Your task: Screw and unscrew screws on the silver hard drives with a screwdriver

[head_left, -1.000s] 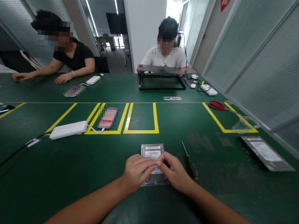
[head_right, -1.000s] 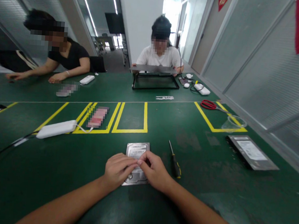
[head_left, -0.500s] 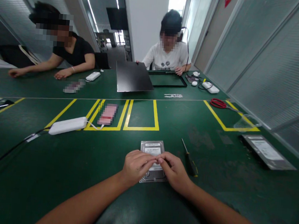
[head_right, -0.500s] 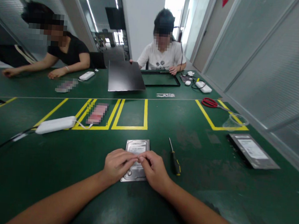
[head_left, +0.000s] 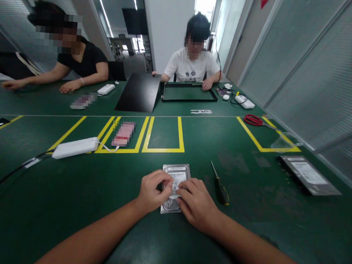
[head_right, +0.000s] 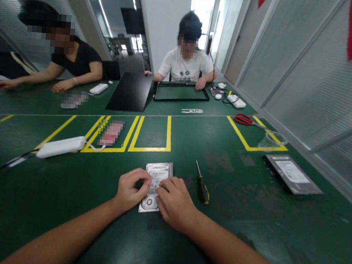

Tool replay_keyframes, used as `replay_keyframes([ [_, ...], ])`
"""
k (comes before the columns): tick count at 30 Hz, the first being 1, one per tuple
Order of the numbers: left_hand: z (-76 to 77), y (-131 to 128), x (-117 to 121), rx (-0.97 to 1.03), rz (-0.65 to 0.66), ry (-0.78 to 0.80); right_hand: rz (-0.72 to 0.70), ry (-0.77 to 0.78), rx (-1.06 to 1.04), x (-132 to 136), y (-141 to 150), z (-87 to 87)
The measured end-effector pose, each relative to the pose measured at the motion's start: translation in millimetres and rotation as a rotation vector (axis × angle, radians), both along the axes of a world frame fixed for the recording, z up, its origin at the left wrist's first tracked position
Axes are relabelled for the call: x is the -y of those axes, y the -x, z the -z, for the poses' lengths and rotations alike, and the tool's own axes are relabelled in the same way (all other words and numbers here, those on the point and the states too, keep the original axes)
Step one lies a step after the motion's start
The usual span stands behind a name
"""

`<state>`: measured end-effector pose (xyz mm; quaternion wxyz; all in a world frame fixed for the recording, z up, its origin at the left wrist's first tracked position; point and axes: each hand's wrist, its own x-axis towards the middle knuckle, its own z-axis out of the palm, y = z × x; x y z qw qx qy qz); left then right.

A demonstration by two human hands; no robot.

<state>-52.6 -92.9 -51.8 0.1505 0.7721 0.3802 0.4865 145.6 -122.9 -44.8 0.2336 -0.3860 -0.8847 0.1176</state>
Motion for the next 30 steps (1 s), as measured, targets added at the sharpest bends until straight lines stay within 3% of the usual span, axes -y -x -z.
replay_keyframes([
  [7,-3.7,0,-7,0.014,-0.006,0.030,-0.016,-0.016,0.047,3,-1,-0.4],
  [11,-13.4,1,-20,-0.033,-0.038,0.038,-0.012,0.013,0.065,5,-1,-1.4],
  [19,-39.9,-13,-70,-0.337,0.161,0.007,-0.038,0.101,0.116,12,-1,-1.4],
  [25,-38.5,-27,-100,-0.565,0.304,0.074,-0.043,0.103,0.155,12,3,5.4],
  [30,-32.7,-37,-110,-0.670,0.313,0.163,-0.028,0.102,0.170,13,4,6.9],
])
